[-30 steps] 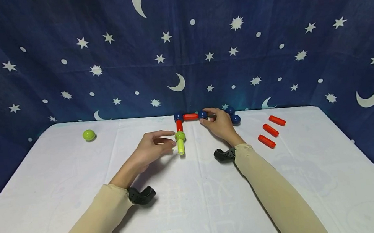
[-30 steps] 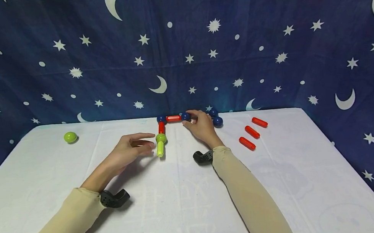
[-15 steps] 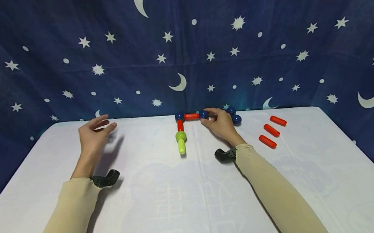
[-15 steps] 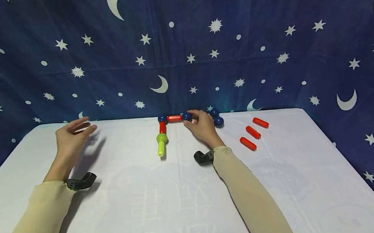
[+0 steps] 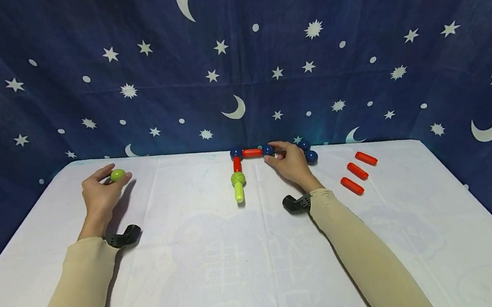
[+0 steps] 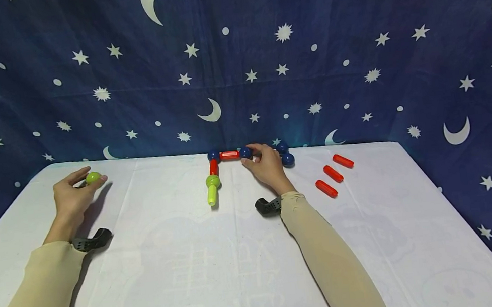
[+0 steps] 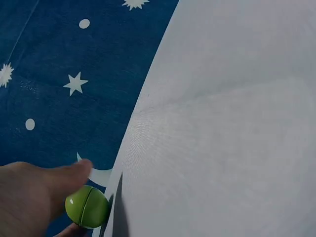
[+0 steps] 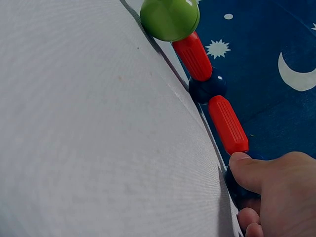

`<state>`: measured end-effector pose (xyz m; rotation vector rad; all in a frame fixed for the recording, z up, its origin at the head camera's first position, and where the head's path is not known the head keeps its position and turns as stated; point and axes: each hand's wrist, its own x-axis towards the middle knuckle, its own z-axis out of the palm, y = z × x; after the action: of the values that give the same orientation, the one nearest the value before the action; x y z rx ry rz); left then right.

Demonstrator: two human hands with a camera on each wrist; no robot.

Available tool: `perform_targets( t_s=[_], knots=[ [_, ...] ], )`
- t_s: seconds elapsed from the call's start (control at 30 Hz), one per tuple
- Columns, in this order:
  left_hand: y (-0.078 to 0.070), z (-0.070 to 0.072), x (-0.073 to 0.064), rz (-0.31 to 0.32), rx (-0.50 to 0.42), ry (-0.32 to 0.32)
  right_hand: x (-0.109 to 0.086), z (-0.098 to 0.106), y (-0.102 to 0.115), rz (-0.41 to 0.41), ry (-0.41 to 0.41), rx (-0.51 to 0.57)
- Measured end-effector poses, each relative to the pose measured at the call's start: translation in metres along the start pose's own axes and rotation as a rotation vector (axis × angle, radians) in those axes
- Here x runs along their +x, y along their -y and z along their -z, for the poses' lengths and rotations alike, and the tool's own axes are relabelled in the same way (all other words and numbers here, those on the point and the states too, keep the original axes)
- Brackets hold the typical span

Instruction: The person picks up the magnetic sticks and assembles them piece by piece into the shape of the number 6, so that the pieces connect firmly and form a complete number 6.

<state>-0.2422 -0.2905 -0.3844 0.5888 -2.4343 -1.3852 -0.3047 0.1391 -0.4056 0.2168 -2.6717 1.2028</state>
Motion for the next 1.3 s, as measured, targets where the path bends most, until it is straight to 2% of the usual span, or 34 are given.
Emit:
perform_targets(
  t_s=[0.13,0.27,0.33,0.4,0.5,0.73,0.9,1.0,1.17,1.23,1.3],
  knots=[
    [0.003,-0.001,0.001,-0.037,0.061,-0.014,0.000,0.000,0.000,-0.002,0.001,-0.002],
    [0.002,-0.003,-0.001,-0.047,0.069,-0.033,0.000,-0.001,0.000,-0.005,0.003,-0.003],
    [-0.003,-0.004,-0.004,-0.068,0.071,-0.017,0.000,-0.001,0.000,-0.006,0.001,-0.001],
    [-0.011,-0.005,-0.008,-0.114,0.066,0.030,0.000,-0.001,0.000,-0.007,0.000,-0.001],
    [-0.028,-0.008,-0.016,-0.199,0.025,0.148,0.000,-0.001,0.000,-0.004,-0.001,0.001],
    [-0.072,-0.027,-0.043,-0.329,-0.050,0.520,-0.001,0.000,-0.002,-0.005,0.000,-0.003],
    [-0.089,-0.047,-0.065,-0.409,-0.051,0.788,-0.002,0.000,-0.001,-0.004,-0.002,-0.008],
    [-0.096,-0.058,-0.079,-0.454,-0.053,0.925,-0.002,0.000,-0.001,-0.003,-0.003,-0.005],
    [-0.100,-0.073,-0.098,-0.483,-0.070,1.099,-0.001,0.000,0.000,0.003,-0.004,-0.003],
    [-0.100,-0.078,-0.103,-0.486,-0.075,1.138,-0.001,0.000,0.000,0.003,-0.004,-0.002],
    [-0.100,-0.082,-0.107,-0.495,-0.068,1.150,-0.001,0.000,0.001,0.003,-0.004,-0.002]
  ],
)
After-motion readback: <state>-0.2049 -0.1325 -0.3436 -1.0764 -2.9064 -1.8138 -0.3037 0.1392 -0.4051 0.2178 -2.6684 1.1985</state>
